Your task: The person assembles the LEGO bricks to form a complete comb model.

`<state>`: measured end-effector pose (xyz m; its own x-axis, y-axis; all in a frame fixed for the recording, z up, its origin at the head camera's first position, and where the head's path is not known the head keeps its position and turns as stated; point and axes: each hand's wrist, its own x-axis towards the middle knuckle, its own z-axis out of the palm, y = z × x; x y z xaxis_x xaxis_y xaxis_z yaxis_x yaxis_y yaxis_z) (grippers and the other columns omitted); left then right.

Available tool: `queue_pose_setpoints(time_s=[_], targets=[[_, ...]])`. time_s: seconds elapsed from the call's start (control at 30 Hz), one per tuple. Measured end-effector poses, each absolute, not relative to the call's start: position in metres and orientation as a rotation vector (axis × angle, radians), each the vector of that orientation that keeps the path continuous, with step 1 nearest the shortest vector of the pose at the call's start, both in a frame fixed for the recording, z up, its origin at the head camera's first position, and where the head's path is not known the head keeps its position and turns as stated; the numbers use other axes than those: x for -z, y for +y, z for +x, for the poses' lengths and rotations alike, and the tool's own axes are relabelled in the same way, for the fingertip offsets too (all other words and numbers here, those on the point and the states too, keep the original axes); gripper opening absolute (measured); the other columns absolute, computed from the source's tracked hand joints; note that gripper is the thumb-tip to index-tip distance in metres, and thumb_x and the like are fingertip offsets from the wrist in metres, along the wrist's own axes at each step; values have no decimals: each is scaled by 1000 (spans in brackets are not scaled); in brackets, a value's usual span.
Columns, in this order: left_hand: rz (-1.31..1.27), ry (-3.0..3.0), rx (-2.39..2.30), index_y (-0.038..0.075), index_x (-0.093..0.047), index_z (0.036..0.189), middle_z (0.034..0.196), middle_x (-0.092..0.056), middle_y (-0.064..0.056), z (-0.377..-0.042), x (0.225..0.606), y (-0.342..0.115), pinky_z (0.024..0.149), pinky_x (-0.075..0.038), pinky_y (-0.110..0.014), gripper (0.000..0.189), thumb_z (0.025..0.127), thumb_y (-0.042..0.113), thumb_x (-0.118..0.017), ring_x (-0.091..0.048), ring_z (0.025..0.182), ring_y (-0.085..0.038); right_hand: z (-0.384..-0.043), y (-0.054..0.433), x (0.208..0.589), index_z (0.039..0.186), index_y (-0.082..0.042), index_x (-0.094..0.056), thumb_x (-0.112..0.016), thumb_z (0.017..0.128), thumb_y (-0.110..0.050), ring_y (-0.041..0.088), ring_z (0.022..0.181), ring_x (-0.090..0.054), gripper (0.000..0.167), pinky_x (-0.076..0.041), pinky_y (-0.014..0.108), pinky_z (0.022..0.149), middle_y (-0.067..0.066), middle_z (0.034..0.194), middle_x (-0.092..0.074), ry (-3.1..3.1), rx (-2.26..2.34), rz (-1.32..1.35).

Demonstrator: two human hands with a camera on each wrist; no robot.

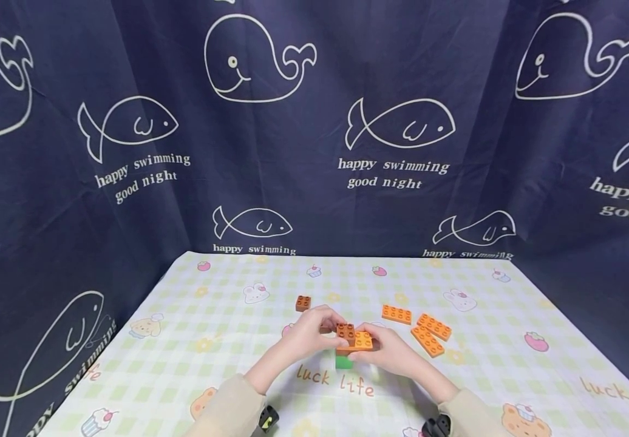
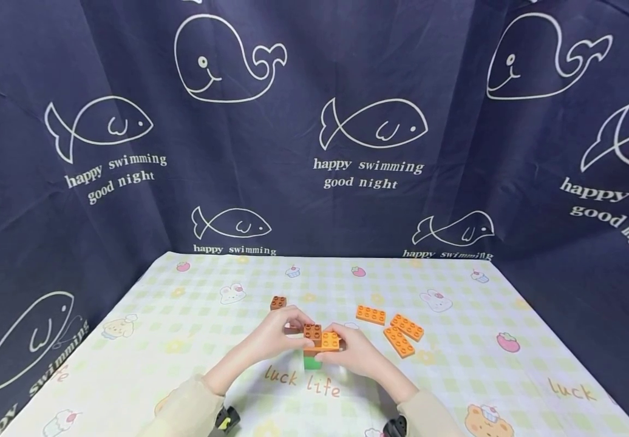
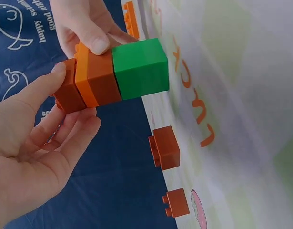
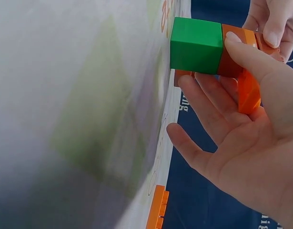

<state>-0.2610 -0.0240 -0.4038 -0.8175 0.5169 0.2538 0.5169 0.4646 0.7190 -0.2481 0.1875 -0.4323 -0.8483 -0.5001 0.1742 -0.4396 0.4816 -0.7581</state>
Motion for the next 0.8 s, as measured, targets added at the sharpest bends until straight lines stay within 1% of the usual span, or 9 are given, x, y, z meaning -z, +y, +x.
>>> queue_pose_setpoints(time_s=[0.13,0.37,0.47,0.8], targets=[[-968,-2683,1324,10,-66,98,94,-62,3,-261,404,-24,82,-53,-16,25,77,21,-77,-63,87,-18,-248,187,434,103,-12,-61,-72,82,-33,2,77,-55,32,-48,19,67,0,94,-64,2664,1307,-838],[-980,-2668,1370,12,-66,97,93,-62,4,-265,407,-26,83,-53,-16,24,77,19,-78,-62,85,-8,-248,188,432,106,-12,-61,-71,82,-32,3,78,-56,33,-48,19,68,1,96,-64,2644,1301,-816],[-989,-2654,1395,11,-66,98,94,-61,3,-266,409,-27,84,-53,-18,26,77,20,-77,-62,86,-10,-249,188,432,107,-12,-60,-71,83,-32,3,79,-57,33,-48,19,69,0,97,-64,2646,1291,-811],[-945,-2658,1502,10,-65,101,96,-61,2,-265,415,-27,89,-54,-26,28,78,20,-76,-62,90,-11,-247,187,432,106,-11,-60,-71,83,-33,3,79,-57,34,-48,19,69,0,97,-64,2655,1282,-813]])
